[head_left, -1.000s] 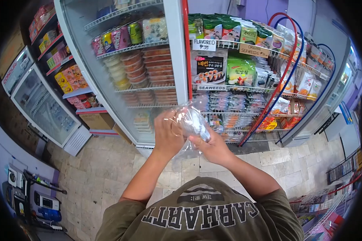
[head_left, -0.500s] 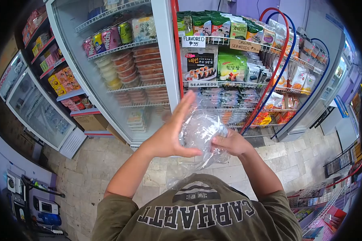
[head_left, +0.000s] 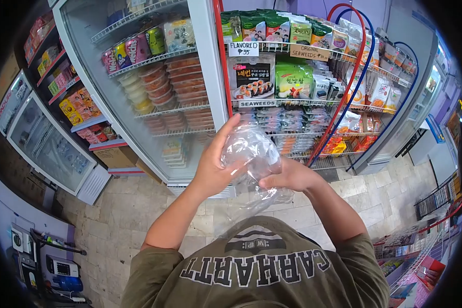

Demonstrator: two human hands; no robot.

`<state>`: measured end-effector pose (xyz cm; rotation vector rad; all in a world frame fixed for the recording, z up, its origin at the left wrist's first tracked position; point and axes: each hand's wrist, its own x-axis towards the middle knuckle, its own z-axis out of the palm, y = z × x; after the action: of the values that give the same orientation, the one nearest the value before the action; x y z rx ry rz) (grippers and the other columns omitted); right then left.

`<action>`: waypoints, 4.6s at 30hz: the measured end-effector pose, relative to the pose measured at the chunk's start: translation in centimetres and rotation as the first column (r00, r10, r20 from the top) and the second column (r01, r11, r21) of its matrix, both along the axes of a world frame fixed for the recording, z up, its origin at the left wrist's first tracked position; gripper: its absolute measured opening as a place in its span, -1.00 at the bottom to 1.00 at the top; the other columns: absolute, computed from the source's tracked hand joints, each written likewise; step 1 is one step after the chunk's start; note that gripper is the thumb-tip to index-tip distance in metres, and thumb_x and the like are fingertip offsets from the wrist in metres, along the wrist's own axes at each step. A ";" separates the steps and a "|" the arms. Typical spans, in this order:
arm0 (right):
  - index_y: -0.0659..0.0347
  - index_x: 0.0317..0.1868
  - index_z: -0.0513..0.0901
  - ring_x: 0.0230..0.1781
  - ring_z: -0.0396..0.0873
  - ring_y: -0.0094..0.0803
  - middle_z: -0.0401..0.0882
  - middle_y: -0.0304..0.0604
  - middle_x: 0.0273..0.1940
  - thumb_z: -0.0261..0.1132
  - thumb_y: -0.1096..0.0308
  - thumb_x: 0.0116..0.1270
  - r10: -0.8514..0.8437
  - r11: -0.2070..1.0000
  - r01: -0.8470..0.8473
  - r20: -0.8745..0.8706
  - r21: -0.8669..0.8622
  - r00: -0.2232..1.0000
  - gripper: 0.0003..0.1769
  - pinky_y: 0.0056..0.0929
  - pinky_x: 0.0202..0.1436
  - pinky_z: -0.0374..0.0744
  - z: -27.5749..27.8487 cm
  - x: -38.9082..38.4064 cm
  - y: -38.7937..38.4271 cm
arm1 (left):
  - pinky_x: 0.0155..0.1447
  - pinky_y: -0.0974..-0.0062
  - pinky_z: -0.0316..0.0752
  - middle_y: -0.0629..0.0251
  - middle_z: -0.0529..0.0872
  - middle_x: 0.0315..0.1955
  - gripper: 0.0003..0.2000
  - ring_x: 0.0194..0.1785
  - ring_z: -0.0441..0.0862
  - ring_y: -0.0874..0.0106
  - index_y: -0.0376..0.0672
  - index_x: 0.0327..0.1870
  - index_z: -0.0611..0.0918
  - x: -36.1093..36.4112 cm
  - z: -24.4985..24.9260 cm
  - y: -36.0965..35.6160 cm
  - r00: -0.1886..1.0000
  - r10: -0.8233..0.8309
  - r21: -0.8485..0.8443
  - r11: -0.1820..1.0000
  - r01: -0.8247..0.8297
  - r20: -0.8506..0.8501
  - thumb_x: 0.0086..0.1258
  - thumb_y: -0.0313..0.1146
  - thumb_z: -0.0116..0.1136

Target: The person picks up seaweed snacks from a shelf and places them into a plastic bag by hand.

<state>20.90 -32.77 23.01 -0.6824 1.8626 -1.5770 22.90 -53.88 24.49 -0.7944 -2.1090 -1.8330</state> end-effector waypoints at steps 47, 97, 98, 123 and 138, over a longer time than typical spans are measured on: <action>0.26 -0.32 0.58 -0.47 0.43 -0.59 0.50 -0.34 -0.54 0.47 0.25 0.00 -0.151 0.968 0.177 -0.151 0.178 0.977 -0.67 -0.55 -0.34 0.41 -0.7 -3.7 -5.5 | 0.12 0.40 0.44 0.24 0.57 -0.07 -0.64 0.02 0.54 0.38 -0.29 0.08 0.43 -7.8 -4.4 0.8 0.973 0.007 0.663 0.731 -0.161 0.229 0.30 -0.34 0.08; 0.16 -0.33 0.48 -0.44 0.51 -0.27 0.51 -0.20 -0.47 0.24 0.29 -0.08 -0.029 0.856 0.510 -0.992 -0.089 -0.124 -0.74 -0.31 -0.36 0.42 2.6 -5.5 -2.8 | 0.22 0.39 0.36 0.05 0.50 0.08 -0.10 0.16 0.47 0.20 -0.22 0.23 0.34 -6.1 1.9 0.7 0.973 -0.005 -0.426 0.900 -0.096 -0.229 -0.21 -0.11 0.54; 0.15 -0.33 0.48 -0.44 0.51 -0.29 0.51 -0.23 -0.47 0.22 0.26 -0.05 -0.023 0.854 0.514 -0.993 -0.081 -0.118 -0.75 -0.32 -0.37 0.42 2.6 -5.6 -2.7 | 0.22 0.39 0.36 0.05 0.50 0.08 -0.10 0.16 0.47 0.20 -0.22 0.23 0.34 -5.8 2.0 0.8 0.972 -0.011 -0.431 0.898 -0.093 -0.234 -0.21 -0.11 0.54; 0.19 0.17 0.45 -0.59 0.41 -0.42 0.35 -0.32 -0.57 0.30 0.17 -0.02 0.237 0.971 0.086 -0.918 0.221 -0.316 -0.33 -0.45 -0.48 0.36 8.5 -2.1 -0.8 | -0.22 0.65 0.41 0.40 0.56 -0.37 -0.32 -0.30 0.53 0.57 -0.14 -0.19 0.40 -0.6 0.2 -0.9 0.863 -0.371 0.401 0.888 0.223 0.342 -0.30 -0.09 0.61; 0.12 0.39 0.06 -0.25 0.58 -0.02 0.61 0.06 -0.23 0.43 0.18 -0.08 0.190 0.935 0.211 -0.905 0.285 0.382 0.03 -0.16 -0.10 0.51 3.5 -2.7 -2.8 | 0.40 0.39 0.04 0.14 0.02 0.39 0.27 0.41 0.09 0.34 -0.24 0.43 -0.18 -3.1 -0.7 0.0 0.546 -0.711 0.551 0.696 0.460 0.443 -0.21 -0.02 0.54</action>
<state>18.21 -35.57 26.51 -1.6188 2.8445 -0.7229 19.79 -53.87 23.84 -0.9765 -1.7609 -3.1664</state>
